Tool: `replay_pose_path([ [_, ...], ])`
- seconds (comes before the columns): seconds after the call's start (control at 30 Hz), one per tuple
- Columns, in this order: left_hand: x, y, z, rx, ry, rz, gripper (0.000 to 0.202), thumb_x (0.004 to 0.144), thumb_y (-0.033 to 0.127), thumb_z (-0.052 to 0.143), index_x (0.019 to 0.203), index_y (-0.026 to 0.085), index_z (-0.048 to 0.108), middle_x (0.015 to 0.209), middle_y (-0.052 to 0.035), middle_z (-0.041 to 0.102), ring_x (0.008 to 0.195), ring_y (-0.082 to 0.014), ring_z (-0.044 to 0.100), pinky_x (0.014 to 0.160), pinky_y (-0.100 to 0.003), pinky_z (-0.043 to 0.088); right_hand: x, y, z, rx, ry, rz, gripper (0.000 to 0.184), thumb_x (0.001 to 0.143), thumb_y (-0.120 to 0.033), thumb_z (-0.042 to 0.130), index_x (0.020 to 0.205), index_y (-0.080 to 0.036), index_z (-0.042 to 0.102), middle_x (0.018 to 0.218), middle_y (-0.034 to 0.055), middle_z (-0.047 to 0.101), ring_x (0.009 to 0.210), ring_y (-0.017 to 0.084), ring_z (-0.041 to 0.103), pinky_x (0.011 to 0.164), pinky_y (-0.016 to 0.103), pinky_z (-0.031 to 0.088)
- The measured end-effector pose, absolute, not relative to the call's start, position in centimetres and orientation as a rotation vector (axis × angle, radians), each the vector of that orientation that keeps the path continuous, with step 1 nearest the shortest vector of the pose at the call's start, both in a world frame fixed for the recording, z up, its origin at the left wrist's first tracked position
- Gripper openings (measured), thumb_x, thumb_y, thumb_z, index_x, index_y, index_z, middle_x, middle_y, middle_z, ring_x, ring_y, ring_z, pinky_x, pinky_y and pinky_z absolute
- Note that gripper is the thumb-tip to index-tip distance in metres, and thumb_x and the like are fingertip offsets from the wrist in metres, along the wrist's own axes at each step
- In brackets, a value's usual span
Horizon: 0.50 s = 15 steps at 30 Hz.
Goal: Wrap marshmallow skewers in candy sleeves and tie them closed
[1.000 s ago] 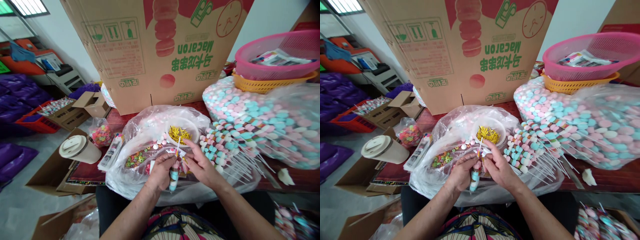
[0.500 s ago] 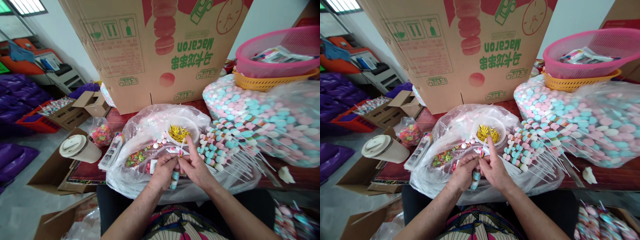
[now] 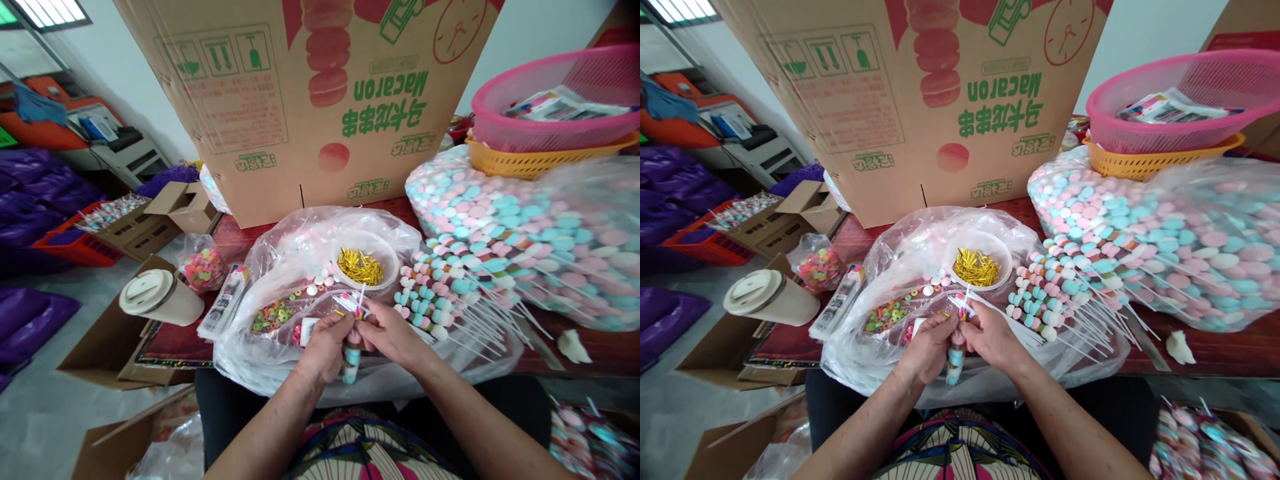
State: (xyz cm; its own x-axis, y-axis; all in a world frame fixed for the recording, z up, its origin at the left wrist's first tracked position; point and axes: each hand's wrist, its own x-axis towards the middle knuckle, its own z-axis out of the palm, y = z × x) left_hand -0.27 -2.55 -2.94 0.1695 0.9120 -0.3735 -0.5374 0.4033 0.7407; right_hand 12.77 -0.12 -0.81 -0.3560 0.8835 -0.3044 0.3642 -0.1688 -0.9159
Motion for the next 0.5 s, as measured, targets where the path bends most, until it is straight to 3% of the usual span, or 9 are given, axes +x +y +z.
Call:
replay_pose_path([
  [0.03, -0.5, -2.5, -3.1, 0.452, 0.887, 1.075, 0.036, 0.064, 0.04, 0.079, 0.053, 0.013, 0.056, 0.05, -0.0008, 0.056, 0.047, -0.0093, 0.05, 0.052, -0.023, 0.04, 13.1, -0.2, -0.6, -1.369, -1.744, 1.519, 0.018, 0.08, -0.026, 0.049, 0.089, -0.016, 0.06, 0.046, -0.0062, 0.051, 0.043, 0.009, 0.044, 0.044, 0.02, 0.034],
  [0.1, -1.0, -2.5, -3.1, 0.397, 0.807, 0.97, 0.033, 0.055, 0.033, 0.085, 0.061, 0.011, 0.061, 0.054, -0.0013, 0.06, 0.049, -0.0093, 0.054, 0.054, -0.023, 0.044, 14.1, -0.2, 0.1, -1.171, -1.982, 1.397, 0.02, 0.085, -0.027, 0.048, 0.073, -0.016, 0.061, 0.055, -0.002, 0.058, 0.05, 0.01, 0.049, 0.05, 0.021, 0.038],
  [0.2, -1.8, -2.4, -2.9, 0.387, 0.645, 0.762, 0.04, 0.051, 0.033, 0.089, 0.073, 0.011, 0.064, 0.059, -0.0026, 0.063, 0.051, -0.0125, 0.059, 0.053, -0.024, 0.049, 15.2, 0.3, 1.6, -0.844, -2.242, 1.241, 0.022, 0.089, -0.029, 0.05, 0.081, -0.018, 0.067, 0.073, 0.0005, 0.068, 0.065, 0.012, 0.057, 0.063, 0.022, 0.042],
  [0.37, -2.0, -2.2, -2.4, 0.365, 0.607, 0.819, 0.042, 0.06, 0.03, 0.085, 0.091, 0.016, 0.06, 0.06, 0.0015, 0.062, 0.049, -0.0118, 0.061, 0.046, -0.02, 0.051, 14.5, 0.9, 1.5, -0.901, -2.068, 1.416, 0.023, 0.088, -0.034, 0.053, 0.075, -0.018, 0.065, 0.064, -0.002, 0.065, 0.058, 0.011, 0.056, 0.055, 0.02, 0.041],
  [0.5, -1.6, -2.3, -2.3, 0.322, 0.756, 0.953, 0.04, 0.064, 0.036, 0.082, 0.089, 0.016, 0.058, 0.057, 0.0013, 0.062, 0.047, -0.0116, 0.06, 0.043, -0.019, 0.05, 12.9, 0.2, -0.6, -1.197, -1.974, 1.115, 0.032, 0.087, -0.036, 0.051, 0.06, -0.019, 0.052, 0.053, -0.0026, 0.056, 0.051, 0.01, 0.048, 0.049, 0.021, 0.035],
])
